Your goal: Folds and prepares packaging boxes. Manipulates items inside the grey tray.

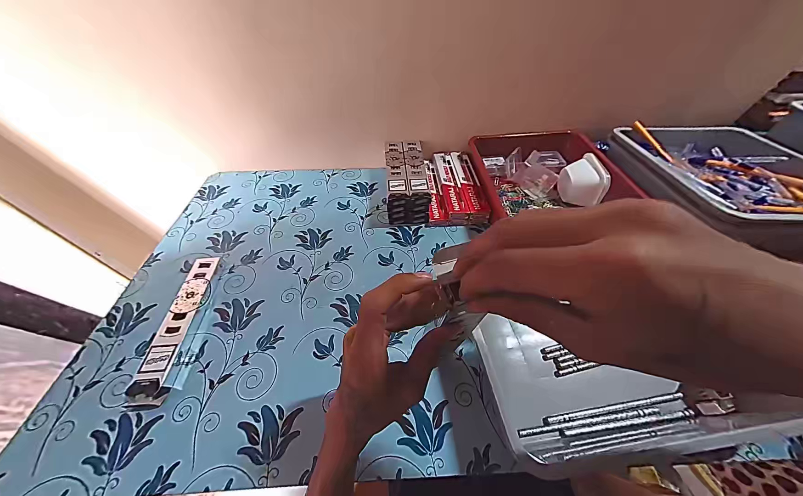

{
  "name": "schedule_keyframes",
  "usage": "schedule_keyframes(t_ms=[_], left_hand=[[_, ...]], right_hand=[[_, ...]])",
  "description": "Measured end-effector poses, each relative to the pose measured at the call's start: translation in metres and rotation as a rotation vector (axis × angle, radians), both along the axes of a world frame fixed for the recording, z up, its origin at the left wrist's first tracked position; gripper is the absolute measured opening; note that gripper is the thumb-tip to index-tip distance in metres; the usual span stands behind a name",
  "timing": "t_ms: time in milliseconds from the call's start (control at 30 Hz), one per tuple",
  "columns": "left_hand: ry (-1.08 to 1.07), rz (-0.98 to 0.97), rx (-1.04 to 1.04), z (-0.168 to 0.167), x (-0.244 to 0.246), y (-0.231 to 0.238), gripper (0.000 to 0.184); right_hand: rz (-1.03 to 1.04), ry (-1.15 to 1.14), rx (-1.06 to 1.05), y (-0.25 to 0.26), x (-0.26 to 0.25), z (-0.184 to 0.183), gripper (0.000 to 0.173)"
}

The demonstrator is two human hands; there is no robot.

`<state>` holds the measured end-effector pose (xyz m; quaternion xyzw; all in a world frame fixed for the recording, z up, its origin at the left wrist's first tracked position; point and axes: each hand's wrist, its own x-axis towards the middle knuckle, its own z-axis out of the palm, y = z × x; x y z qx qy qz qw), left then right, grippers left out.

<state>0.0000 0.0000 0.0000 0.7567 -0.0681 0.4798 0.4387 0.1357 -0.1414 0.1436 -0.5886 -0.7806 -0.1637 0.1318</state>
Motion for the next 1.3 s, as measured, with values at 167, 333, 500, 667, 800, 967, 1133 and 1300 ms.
schedule_keyframes(t_ms=[167, 333, 500, 667, 800, 967, 1133, 1300], left_hand=[[-0.027, -0.007, -0.031, 0.000, 0.003, 0.000, 0.040], [-0.069, 0.041, 0.046, -0.002, 0.006, 0.001, 0.032], [-0.043, 0.003, 0.025, -0.002, 0.005, 0.004, 0.034], [-0.043, 0.050, 0.071, -0.002, 0.004, 0.003, 0.032], [-0.065, 0.134, 0.139, 0.002, 0.003, 0.001, 0.023], [-0.081, 0.171, 0.077, 0.008, 0.001, 0.001, 0.019], [-0.065, 0.115, 0.002, 0.019, 0.001, 0.001, 0.017], [0.023, 0.112, -0.019, 0.029, 0.000, 0.000, 0.041]], right_hand=[[0.002, 0.136, -0.002, -0.002, 0.010, -0.018, 0.023], [0.009, 0.298, 0.137, -0.007, 0.013, -0.031, 0.024], [0.017, 0.733, 0.358, -0.007, 0.014, -0.084, 0.035], [0.144, 0.793, 0.388, 0.005, 0.014, -0.100, 0.016], [0.175, 0.756, 0.390, 0.005, 0.016, -0.100, 0.014], [0.165, 0.663, 0.409, 0.006, 0.017, -0.086, 0.015], [0.111, 0.934, 0.300, 0.009, 0.010, -0.064, 0.029], [0.044, 1.031, 0.244, 0.008, 0.006, -0.058, 0.013]])
